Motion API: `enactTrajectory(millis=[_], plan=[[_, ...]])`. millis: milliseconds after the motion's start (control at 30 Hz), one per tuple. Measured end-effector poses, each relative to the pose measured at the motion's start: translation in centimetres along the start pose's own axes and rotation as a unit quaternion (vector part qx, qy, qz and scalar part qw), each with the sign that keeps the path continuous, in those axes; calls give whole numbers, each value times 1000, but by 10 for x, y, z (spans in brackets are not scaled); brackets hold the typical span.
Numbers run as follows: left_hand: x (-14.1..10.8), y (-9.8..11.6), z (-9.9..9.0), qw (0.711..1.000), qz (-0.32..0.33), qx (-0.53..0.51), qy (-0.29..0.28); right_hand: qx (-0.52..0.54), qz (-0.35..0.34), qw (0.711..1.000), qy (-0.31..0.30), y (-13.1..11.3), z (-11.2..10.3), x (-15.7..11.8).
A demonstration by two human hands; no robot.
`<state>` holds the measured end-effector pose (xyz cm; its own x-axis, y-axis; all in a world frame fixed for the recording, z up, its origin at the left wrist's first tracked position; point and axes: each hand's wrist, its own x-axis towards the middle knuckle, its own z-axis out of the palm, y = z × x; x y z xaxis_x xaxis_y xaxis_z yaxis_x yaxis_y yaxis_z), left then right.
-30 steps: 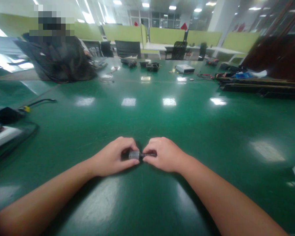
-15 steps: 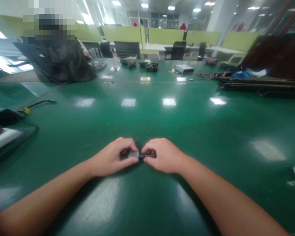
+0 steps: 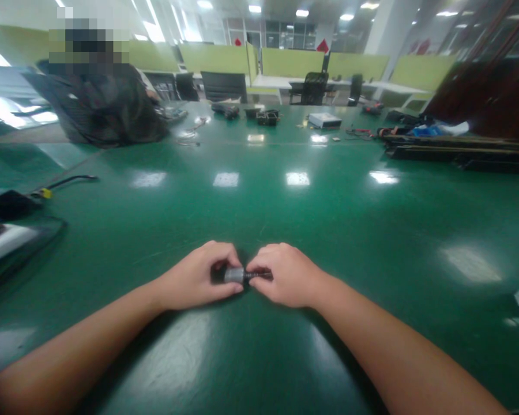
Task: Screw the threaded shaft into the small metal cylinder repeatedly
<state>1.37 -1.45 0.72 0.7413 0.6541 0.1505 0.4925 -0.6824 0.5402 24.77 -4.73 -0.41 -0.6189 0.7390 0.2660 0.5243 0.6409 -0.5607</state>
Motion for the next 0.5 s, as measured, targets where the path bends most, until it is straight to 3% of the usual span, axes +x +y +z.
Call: enactTrajectory(millis=[500], plan=[[0, 1, -1, 1000, 0, 10, -12, -21, -10, 1000, -3, 0, 1, 1]])
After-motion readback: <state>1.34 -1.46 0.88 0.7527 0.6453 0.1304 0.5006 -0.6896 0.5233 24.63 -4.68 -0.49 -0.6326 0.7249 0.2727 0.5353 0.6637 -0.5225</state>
